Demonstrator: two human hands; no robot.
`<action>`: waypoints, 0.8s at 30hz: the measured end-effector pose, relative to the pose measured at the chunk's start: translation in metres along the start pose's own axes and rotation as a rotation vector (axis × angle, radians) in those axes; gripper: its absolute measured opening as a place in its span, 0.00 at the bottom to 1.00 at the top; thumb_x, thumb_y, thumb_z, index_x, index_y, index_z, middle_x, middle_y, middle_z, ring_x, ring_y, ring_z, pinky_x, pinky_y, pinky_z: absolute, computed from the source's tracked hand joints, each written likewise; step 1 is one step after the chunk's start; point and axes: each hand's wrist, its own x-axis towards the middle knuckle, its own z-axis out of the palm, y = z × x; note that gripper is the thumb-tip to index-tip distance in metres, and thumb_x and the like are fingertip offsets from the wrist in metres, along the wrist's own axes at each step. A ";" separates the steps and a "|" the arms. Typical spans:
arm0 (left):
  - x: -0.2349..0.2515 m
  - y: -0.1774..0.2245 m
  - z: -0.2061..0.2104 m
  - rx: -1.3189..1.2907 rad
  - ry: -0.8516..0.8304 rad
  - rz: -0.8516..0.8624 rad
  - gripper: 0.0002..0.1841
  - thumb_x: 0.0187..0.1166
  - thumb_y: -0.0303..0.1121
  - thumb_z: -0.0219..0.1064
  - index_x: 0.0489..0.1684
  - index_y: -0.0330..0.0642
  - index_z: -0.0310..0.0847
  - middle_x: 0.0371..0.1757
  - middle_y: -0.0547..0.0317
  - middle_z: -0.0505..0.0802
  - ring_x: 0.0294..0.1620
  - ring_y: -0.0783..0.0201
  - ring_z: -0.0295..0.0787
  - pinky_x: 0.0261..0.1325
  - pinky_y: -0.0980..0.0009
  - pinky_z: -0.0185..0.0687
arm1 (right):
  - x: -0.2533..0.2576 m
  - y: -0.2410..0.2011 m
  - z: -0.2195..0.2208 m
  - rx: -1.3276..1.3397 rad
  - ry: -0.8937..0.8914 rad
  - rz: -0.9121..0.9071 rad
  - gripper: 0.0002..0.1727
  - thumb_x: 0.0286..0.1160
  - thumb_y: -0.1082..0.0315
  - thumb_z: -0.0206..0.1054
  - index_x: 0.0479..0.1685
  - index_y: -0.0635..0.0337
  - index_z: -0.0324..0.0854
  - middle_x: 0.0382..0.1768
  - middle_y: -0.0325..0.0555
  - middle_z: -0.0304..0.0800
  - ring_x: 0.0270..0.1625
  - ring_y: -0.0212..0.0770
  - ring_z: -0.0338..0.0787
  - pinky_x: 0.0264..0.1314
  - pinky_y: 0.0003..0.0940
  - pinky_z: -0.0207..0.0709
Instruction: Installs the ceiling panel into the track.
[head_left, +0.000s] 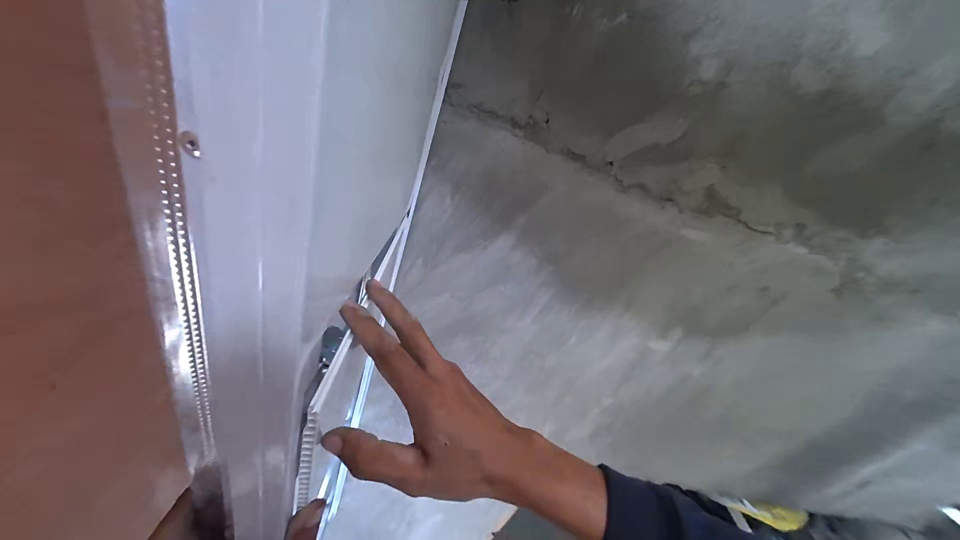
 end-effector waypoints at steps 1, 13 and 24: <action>-0.001 -0.001 0.000 -0.007 0.006 -0.011 0.47 0.63 0.41 0.81 0.72 0.11 0.59 0.60 0.39 0.84 0.58 0.68 0.84 0.64 0.73 0.82 | -0.002 -0.001 0.001 0.035 -0.001 0.019 0.48 0.75 0.49 0.73 0.94 0.54 0.54 0.94 0.60 0.44 0.75 0.46 0.83 0.58 0.40 0.90; -0.003 -0.002 -0.004 0.059 0.050 0.010 0.46 0.63 0.42 0.81 0.73 0.15 0.62 0.62 0.47 0.86 0.60 0.77 0.84 0.65 0.79 0.81 | -0.007 -0.012 0.014 0.197 0.077 0.067 0.48 0.76 0.49 0.74 0.94 0.52 0.55 0.93 0.59 0.48 0.74 0.46 0.85 0.58 0.40 0.92; 0.036 0.008 -0.005 0.066 0.028 0.238 0.40 0.66 0.49 0.81 0.70 0.25 0.74 0.56 0.65 0.92 0.54 0.83 0.88 0.60 0.80 0.87 | -0.003 -0.010 0.016 0.238 0.177 -0.012 0.42 0.69 0.55 0.80 0.85 0.57 0.68 0.85 0.63 0.66 0.66 0.46 0.91 0.56 0.38 0.93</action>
